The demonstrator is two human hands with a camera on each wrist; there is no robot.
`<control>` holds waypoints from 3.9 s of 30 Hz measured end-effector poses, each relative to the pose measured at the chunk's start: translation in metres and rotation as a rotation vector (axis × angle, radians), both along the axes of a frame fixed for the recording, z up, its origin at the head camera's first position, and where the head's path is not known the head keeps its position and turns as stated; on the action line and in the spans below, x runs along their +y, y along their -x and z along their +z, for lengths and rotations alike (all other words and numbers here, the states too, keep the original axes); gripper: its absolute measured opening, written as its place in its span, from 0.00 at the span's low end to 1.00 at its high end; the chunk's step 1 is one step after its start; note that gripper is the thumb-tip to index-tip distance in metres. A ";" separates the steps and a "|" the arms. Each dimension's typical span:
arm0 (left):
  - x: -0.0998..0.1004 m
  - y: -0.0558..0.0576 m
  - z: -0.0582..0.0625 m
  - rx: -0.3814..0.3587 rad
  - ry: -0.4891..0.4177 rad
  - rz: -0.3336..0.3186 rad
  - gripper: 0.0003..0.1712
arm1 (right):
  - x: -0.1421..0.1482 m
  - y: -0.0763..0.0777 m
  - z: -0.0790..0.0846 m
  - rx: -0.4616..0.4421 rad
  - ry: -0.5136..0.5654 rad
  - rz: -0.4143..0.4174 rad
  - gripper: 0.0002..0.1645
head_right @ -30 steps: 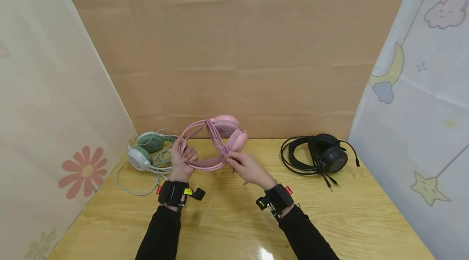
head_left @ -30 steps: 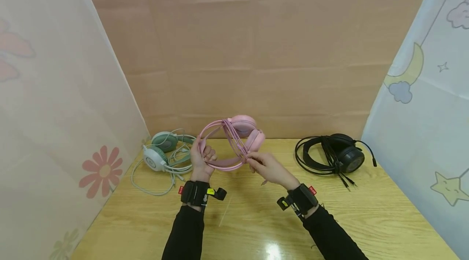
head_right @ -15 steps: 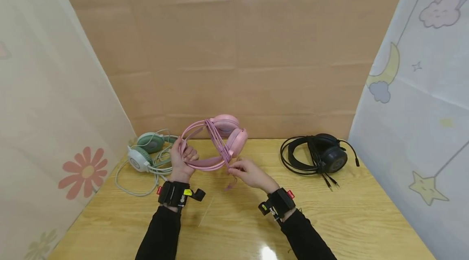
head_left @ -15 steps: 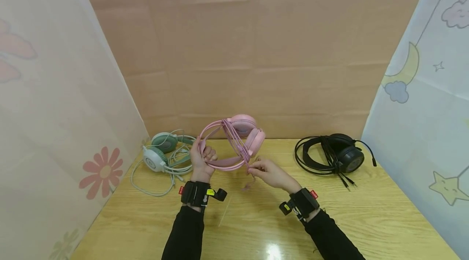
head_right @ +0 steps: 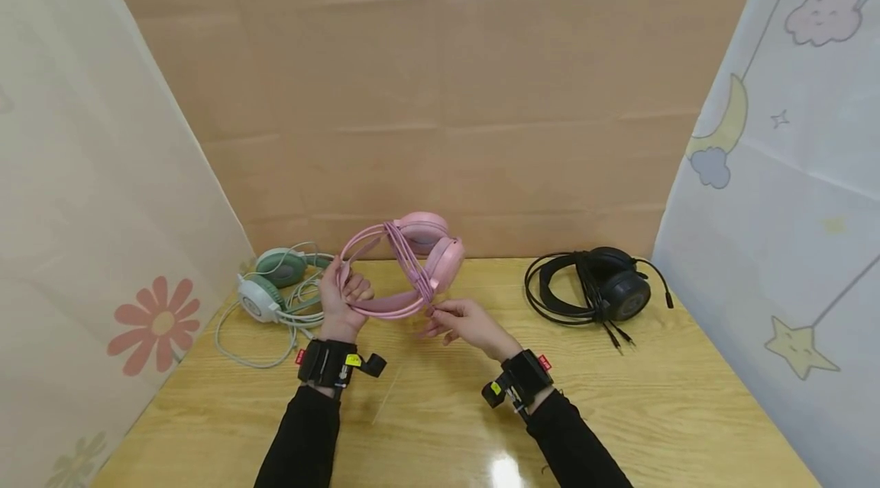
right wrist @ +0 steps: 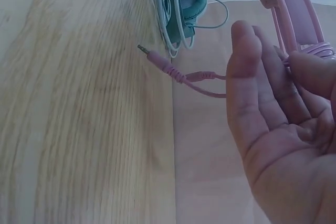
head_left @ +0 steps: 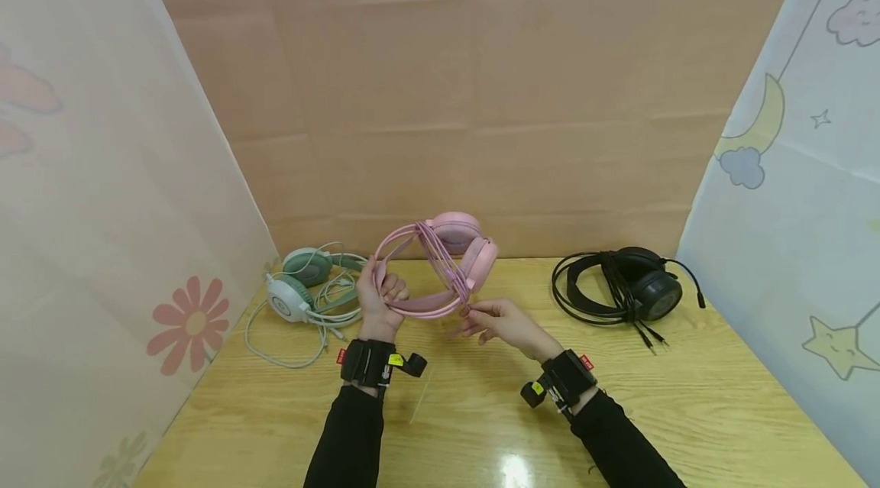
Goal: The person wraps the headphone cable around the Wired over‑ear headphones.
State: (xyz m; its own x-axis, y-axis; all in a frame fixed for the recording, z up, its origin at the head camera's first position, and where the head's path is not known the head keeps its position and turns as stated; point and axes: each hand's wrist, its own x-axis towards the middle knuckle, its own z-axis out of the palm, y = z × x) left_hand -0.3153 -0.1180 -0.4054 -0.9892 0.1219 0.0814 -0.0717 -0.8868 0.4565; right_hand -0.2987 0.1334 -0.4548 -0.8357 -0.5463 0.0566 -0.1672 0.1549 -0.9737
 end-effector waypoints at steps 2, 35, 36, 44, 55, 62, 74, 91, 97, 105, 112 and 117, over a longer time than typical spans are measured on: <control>0.000 0.000 0.000 0.002 -0.004 -0.006 0.32 | 0.000 0.001 -0.001 -0.007 0.003 0.000 0.24; 0.012 0.009 -0.025 0.101 0.092 -0.171 0.33 | -0.001 0.015 -0.025 -0.694 0.845 0.210 0.27; 0.013 0.010 -0.027 0.074 0.093 -0.163 0.32 | 0.001 0.017 -0.026 -0.720 0.887 0.216 0.28; 0.020 0.019 -0.039 -0.084 0.177 -0.127 0.32 | 0.011 0.030 -0.042 -0.864 1.130 0.132 0.29; 0.021 0.033 -0.059 -0.160 0.308 -0.123 0.29 | 0.017 0.034 -0.047 -0.905 1.078 -0.013 0.62; 0.024 0.045 -0.072 -0.204 0.561 -0.128 0.25 | 0.031 0.035 -0.057 -0.886 1.030 -0.024 0.54; 0.039 0.059 -0.068 -0.066 1.070 0.145 0.17 | 0.042 0.049 -0.056 -0.843 1.016 -0.091 0.44; 0.044 0.078 -0.079 0.080 1.162 0.168 0.24 | 0.043 0.061 -0.052 -0.810 0.933 -0.163 0.44; 0.039 0.080 -0.083 0.121 1.224 0.135 0.31 | 0.047 0.068 -0.051 -0.787 0.887 -0.153 0.47; 0.042 0.079 -0.082 0.125 1.248 0.063 0.48 | 0.050 0.070 -0.042 -0.793 0.849 -0.195 0.45; 0.045 0.080 -0.085 0.109 1.206 0.076 0.49 | 0.043 0.068 -0.028 -0.772 0.728 -0.365 0.40; 0.044 0.080 -0.085 0.106 1.209 0.087 0.50 | 0.037 0.060 -0.019 -0.607 0.511 -0.523 0.43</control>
